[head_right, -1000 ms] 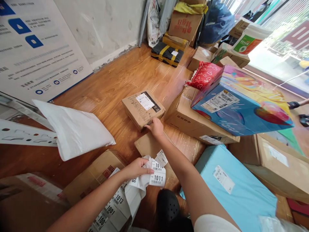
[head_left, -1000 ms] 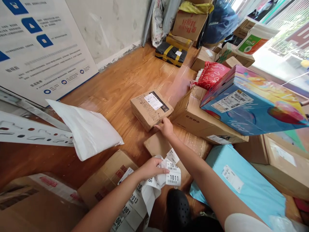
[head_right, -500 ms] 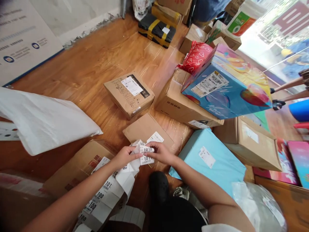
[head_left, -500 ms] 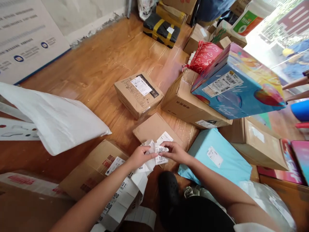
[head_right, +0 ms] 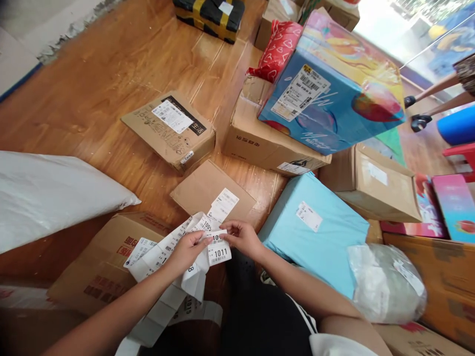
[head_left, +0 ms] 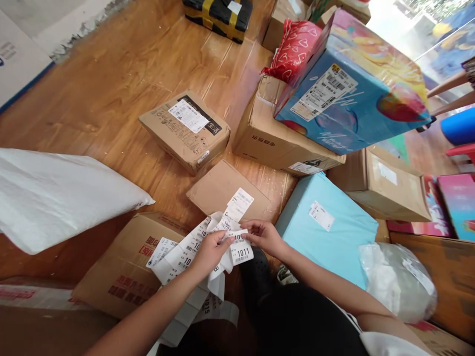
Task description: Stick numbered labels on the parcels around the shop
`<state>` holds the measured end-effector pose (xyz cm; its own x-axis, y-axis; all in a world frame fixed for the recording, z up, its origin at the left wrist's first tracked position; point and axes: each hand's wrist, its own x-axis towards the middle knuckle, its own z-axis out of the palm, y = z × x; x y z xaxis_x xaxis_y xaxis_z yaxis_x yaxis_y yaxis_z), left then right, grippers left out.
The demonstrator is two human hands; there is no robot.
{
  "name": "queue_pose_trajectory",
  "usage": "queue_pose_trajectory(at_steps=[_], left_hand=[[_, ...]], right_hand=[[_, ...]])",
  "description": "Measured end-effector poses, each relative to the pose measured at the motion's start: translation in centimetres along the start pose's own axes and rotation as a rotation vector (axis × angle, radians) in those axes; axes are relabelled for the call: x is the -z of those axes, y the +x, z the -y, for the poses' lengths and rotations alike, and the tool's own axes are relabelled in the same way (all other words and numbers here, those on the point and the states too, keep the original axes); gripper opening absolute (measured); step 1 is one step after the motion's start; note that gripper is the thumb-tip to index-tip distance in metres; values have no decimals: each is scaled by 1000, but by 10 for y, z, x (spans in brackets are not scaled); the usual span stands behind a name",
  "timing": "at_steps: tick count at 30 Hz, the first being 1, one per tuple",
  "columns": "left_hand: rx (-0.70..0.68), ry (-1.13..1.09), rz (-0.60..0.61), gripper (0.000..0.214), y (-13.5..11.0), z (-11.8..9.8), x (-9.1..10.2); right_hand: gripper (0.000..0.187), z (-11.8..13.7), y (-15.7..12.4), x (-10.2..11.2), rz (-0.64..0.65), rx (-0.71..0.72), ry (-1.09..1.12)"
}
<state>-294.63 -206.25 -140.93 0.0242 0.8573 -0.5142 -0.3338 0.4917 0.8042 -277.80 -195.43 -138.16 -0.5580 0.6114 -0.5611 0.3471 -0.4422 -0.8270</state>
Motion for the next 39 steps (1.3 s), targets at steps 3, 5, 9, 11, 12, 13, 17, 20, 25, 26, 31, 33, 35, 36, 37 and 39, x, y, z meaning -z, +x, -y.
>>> queue_pose_trajectory(at_steps=[3, 5, 9, 11, 12, 13, 17, 20, 25, 26, 31, 33, 35, 36, 37, 39], left_hand=[[3, 70, -52, 35, -2, 0, -2], [-11, 122, -116, 39, -3, 0, -3], [-35, 128, -164, 42, -4, 4, -5], [-28, 98, -149, 42, -4, 6, -5], [-23, 86, -137, 41, -4, 7, -5], [-18, 78, -125, 40, -4, 7, -5], [-23, 87, -115, 39, -6, 6, -4], [-24, 66, -123, 35, -7, 3, -4], [64, 107, -69, 31, -9, 7, -7], [103, 111, -43, 32, -11, 9, -10], [186, 216, 224, 22, -32, 10, -30], [203, 334, 321, 17, -45, 5, -39], [225, 421, 324, 15, -59, 0, -45], [230, 452, 298, 17, -66, 0, -47], [231, 471, 270, 19, -72, 0, -48], [240, 506, 204, 23, -86, 4, -47]], right_hand=[[33, -7, 2, 0, -24, 28, -90], [30, -9, 4, 0, -44, 73, -183], [29, -6, 5, -1, -66, 113, -238], [31, -3, 5, -1, -59, 110, -214], [33, -2, 4, -2, -56, 106, -204], [34, 0, 4, -2, -55, 101, -197], [36, 0, 3, -3, -58, 85, -178], [36, -4, 4, -3, -42, 76, -135], [32, -16, 0, 0, 81, 5, -55], [31, -19, -2, 6, 95, -2, -58], [36, -46, 3, 61, -8, 58, -295], [40, -60, 10, 80, -67, 72, -402], [41, -72, 19, 84, -133, 93, -458], [42, -78, 23, 81, -175, 111, -482], [41, -82, 26, 74, -216, 129, -504], [37, -87, 29, 56, -266, 160, -542]])
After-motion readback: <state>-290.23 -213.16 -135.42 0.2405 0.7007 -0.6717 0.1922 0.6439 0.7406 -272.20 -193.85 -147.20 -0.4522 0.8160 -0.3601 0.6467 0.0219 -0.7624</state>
